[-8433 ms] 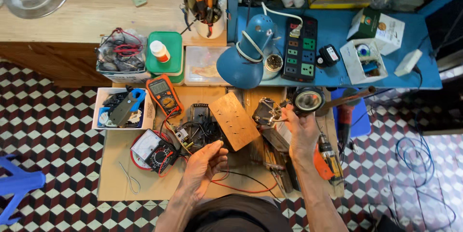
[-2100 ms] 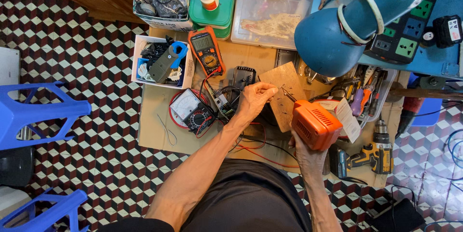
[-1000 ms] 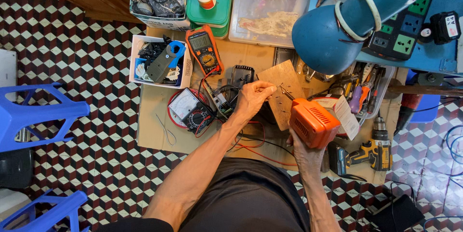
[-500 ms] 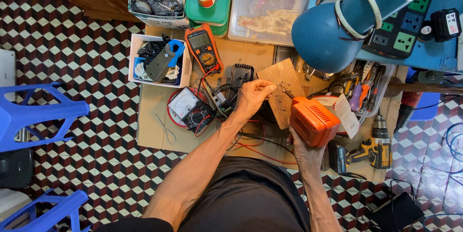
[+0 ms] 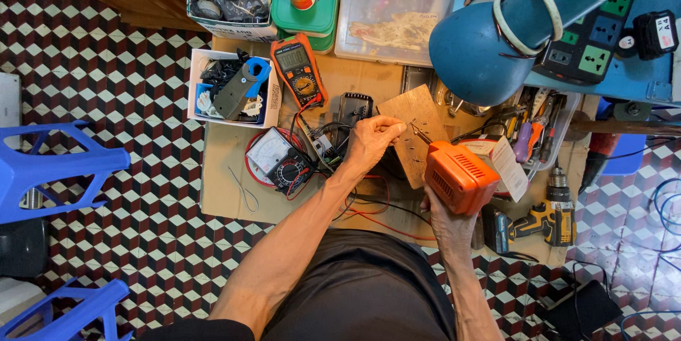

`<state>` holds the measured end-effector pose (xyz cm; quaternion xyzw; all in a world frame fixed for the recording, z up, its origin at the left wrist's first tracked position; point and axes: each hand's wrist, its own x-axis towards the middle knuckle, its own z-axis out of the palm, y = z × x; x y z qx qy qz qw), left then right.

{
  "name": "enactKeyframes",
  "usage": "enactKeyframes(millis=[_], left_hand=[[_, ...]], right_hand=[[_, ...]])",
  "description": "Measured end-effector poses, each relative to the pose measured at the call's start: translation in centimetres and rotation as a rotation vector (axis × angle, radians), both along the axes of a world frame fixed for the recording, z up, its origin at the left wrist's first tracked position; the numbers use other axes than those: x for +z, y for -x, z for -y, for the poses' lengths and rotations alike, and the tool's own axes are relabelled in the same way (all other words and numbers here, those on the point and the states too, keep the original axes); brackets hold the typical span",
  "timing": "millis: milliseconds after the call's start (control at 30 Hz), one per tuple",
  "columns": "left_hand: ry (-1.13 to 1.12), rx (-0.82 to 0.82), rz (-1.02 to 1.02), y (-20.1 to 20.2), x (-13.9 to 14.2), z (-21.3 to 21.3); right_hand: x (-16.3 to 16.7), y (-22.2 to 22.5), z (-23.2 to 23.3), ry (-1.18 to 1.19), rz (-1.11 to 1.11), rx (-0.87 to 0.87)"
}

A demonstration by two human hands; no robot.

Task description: The person inspects small electronic components on a wooden board using a magnifying lamp and a heat gun. They pick up and examine individual components, place them back, and use the heat gun to apply heat to the board.

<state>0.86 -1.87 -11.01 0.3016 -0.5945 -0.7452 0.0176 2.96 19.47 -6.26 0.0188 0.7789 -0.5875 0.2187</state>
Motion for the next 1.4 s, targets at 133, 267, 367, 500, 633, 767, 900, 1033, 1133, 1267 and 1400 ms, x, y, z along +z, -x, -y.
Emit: enactKeyframes(millis=[133,267,367,500,633,767,900,1033,1133,1267,1400], left_hand=[[0.005,-0.001,0.005,0.0,-0.01,0.0],[0.007,-0.003,0.025,-0.03,-0.03,0.07],[0.016,-0.005,0.028,0.02,-0.08,0.12],[0.0,-0.008,0.023,0.06,-0.23,0.04],[0.004,-0.005,0.017,0.03,-0.21,0.04],[0.034,-0.02,0.057,0.06,-0.13,0.04],[0.033,-0.027,0.047,0.03,-0.13,0.03],[0.018,-0.018,0.023,-0.04,-0.13,0.1],[0.024,-0.019,0.027,0.05,-0.17,0.07],[0.017,-0.016,0.016,-0.07,-0.26,0.0],[-0.018,0.003,-0.005,0.0,-0.4,-0.04]], right_hand=[[0.18,-0.04,0.13,0.027,-0.02,-0.006],[0.06,-0.02,0.29,-0.006,-0.014,-0.009],[0.1,0.03,0.23,-0.046,0.007,-0.011],[0.12,-0.07,0.18,0.013,-0.006,-0.003],[-0.05,0.07,-0.01,0.04,-0.012,0.007],[-0.21,-0.22,-0.17,0.085,-0.03,0.005],[-0.13,-0.11,-0.13,0.076,-0.082,0.034],[0.13,-0.23,0.34,-0.014,-0.048,0.0],[0.3,-0.34,0.56,0.035,-0.05,-0.024],[0.44,-0.45,0.38,0.049,-0.053,-0.028],[0.4,-0.34,0.3,0.006,-0.046,-0.002]])
